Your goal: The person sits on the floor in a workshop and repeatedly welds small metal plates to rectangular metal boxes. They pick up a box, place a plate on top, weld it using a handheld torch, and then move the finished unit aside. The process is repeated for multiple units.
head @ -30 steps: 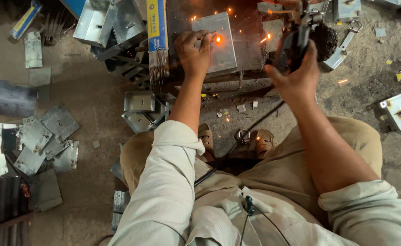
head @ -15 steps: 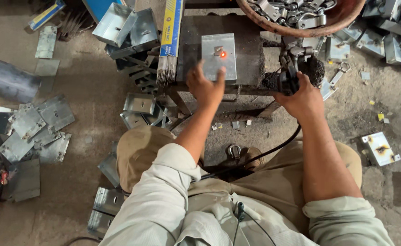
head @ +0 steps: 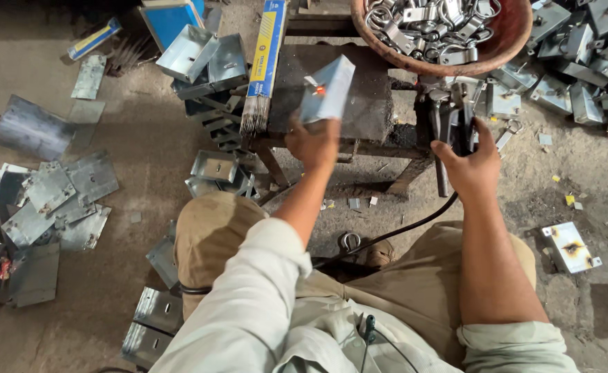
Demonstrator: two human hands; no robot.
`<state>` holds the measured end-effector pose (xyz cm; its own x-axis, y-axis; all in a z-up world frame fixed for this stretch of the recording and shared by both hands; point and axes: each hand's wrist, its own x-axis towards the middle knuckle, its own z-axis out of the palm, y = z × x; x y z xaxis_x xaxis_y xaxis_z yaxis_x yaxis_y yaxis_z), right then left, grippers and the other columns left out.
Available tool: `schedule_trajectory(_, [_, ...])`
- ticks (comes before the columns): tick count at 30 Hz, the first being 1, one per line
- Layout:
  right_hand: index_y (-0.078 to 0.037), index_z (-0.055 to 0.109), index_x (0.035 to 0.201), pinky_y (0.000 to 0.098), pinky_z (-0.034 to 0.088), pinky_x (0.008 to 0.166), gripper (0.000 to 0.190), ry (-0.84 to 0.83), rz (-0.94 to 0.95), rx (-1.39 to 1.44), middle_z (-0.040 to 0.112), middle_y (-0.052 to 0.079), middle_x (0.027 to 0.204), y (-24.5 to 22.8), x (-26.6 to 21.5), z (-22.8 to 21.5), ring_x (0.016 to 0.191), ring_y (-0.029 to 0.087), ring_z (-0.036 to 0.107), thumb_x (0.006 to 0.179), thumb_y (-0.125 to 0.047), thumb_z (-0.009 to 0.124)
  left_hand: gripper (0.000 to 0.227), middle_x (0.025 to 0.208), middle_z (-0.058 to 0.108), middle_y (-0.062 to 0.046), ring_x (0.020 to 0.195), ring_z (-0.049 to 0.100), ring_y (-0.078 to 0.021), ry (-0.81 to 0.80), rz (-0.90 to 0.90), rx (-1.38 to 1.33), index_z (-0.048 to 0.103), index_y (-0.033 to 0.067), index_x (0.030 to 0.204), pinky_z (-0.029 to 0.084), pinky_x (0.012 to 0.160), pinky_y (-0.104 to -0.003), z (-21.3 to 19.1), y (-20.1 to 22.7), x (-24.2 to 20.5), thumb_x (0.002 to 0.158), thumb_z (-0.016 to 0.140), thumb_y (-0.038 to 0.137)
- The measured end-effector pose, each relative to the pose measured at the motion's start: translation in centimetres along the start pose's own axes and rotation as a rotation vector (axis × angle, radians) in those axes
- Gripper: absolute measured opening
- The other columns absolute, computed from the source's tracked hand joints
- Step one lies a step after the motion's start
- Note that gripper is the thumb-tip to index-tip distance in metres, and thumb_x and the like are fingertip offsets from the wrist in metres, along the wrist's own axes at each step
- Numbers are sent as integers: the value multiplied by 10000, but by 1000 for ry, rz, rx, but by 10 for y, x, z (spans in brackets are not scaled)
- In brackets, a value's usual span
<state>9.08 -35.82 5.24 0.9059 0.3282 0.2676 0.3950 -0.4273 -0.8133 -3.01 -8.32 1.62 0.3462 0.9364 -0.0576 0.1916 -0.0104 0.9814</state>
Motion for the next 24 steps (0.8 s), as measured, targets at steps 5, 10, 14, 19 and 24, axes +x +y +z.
schedule_trajectory(5, [-72,388,1578,350,481,542,844,-6,240,620,651,112,929,8,-1,2,678,213,599,835,-189,772,1023,1230,590,-217,986,571,-313,-668,-500,-965,422,46,1474,496,849,-497,-45,1,-9,801,380,816])
schedule_trajectory(10, [-26,392,1549,329,552,626,701,-44,3,1167,617,120,938,9,7,13,720,209,619,882,-68,605,1060,1271,563,-248,1116,572,-371,-1027,-481,-1322,443,-1,1504,488,979,-526,-50,-3,-36,876,341,846])
schedule_trajectory(14, [54,427,1544,330,575,680,708,-39,16,1099,652,140,1114,16,8,19,878,201,662,870,-71,603,1053,1267,562,-250,1115,556,-378,-1010,-471,-1183,483,-40,1460,472,1004,-531,-43,-5,-25,882,360,831])
schedule_trajectory(19, [84,470,1564,299,545,659,722,-51,15,1021,647,143,1100,18,5,15,862,176,627,879,-51,655,1049,1195,566,-217,1056,540,-371,-807,-614,-1100,465,-33,1421,490,941,-523,-29,-15,7,821,384,824])
schedule_trajectory(24, [36,446,1480,275,545,575,701,3,133,943,675,134,1033,12,2,13,763,161,650,861,-92,747,1043,1272,561,-208,1084,500,-352,-716,-62,-390,393,38,1553,466,892,-549,-34,-9,55,798,487,751])
